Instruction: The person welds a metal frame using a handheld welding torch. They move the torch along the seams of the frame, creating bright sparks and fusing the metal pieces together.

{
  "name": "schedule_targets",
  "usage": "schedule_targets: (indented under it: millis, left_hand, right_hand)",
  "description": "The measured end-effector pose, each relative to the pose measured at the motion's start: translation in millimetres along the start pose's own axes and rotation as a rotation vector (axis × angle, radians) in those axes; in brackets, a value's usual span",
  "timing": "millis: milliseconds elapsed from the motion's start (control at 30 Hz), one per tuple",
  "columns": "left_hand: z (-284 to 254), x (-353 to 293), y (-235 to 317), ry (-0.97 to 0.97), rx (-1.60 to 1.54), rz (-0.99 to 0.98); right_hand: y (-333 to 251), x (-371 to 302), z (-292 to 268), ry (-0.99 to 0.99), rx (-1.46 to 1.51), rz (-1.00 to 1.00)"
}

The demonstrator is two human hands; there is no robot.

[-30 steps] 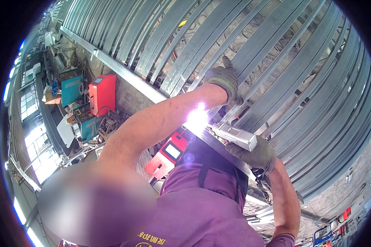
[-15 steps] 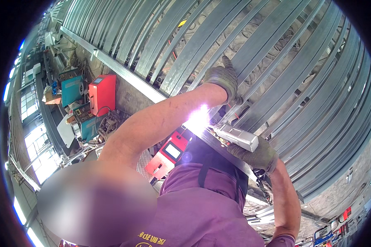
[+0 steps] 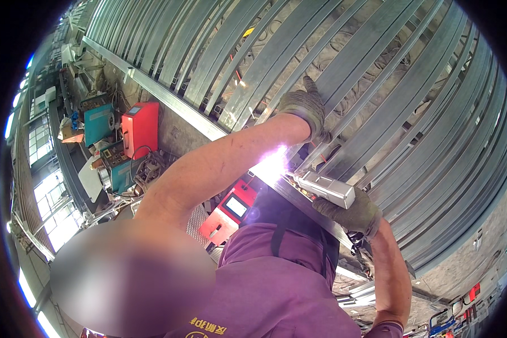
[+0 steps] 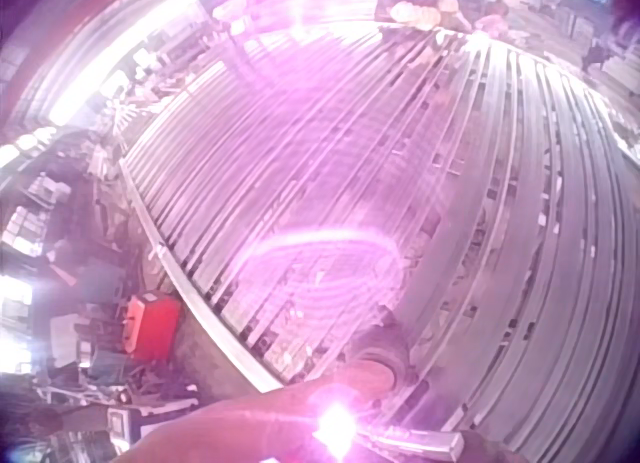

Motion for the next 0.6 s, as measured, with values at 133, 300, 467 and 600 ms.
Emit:
schedule_targets:
  millis: [133,300,467,600]
  left_hand:
    - [-0.6,-0.6,1.3,-0.029,0.015,-0.006]
    - [-4.3,-0.5,1.8,-0.065,0.022,-0.016]
    - [-7.3,-1.0,2.6,-0.096,0.029,-0.032]
    - [-7.5,-2.5,3.0,-0.091,0.019,-0.032]
  right_hand:
    - [0.6,-1.2,-0.5,-0.005,0.017,0.047]
    - [-2.3,-3.7,-0.6,-0.003,0.006,0.037]
    - [-1.9,-4.6,-0.5,0.001,-0.025,0.009]
    - [-7.2,-8.0,-1.2,-0.002,0.004,0.033]
Point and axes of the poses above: each hand's wrist, its own x-axis towards the middle knuckle, its own z-axis out of the palm, y = z × x, the point moved 1 cm from there along x, towards the middle knuckle, and after that the axes turned 15 degrees about -y, right-handed, at the moved point
